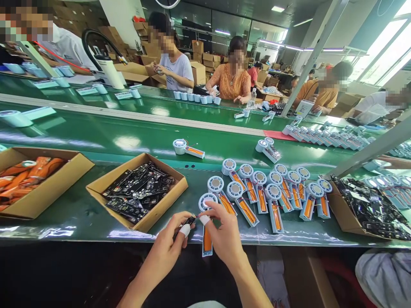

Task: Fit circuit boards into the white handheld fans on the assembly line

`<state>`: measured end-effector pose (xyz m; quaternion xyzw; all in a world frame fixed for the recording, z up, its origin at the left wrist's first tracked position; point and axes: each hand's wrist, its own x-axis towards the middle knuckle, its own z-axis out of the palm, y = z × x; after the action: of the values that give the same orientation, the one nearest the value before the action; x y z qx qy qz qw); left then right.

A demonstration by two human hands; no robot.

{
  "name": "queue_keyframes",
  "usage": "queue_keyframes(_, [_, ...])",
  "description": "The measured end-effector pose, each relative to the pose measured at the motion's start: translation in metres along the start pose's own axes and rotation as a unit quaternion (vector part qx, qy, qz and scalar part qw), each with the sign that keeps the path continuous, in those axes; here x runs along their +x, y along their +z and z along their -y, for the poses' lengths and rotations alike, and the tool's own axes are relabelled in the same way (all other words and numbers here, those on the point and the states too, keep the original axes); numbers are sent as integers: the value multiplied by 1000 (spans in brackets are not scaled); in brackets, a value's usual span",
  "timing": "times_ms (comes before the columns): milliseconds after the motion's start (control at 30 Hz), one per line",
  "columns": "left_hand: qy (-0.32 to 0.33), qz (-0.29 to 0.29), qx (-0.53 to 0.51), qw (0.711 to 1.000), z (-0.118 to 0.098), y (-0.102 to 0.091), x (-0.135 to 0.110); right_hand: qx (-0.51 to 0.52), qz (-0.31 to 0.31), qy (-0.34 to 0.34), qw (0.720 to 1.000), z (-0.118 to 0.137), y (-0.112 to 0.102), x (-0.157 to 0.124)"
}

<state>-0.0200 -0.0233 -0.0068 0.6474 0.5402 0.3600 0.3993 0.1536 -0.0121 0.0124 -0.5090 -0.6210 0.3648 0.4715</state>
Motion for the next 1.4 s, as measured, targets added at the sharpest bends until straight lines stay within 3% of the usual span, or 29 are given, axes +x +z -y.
queue_keyframes(133, [13,9,8,1000,-3,0,2,16,75,-46,996,0,1,-3])
queue_keyframes(200, [-2,4,-1,1000,-3,-1,2,-13,82,-58,995,-1,-8,-9])
queue_keyframes(400, [-45,6,-25,999,-4,-3,-1,-63,-35,13,997,-11,-29,-23])
queue_keyframes(467, [-44,9,-27,999,-4,-2,-2,-58,-38,13,998,-11,-26,-21])
queue_keyframes(667, [-3,7,9,1000,-7,2,-1,-71,-15,-110,991,-6,-5,-2])
queue_keyframes(867, [-12,-16,-3,1000,-12,1,-1,-130,6,-143,981,-6,7,-3])
queue_keyframes(1000, [-5,-28,-24,999,-10,4,-1,-240,4,-198,950,-6,6,-4])
queue_keyframes(1133, [-33,-55,-55,996,-9,7,-2,-374,34,-207,903,0,2,-1])
queue_keyframes(1233, [-40,-45,-47,997,-10,9,-4,-434,57,-214,873,7,2,1])
queue_keyframes(1300, [-14,-46,-24,999,-9,11,-6,-471,63,-213,854,11,4,-1])
queue_keyframes(1400, [71,-93,25,993,-7,16,-11,-514,65,-213,829,17,9,-6])
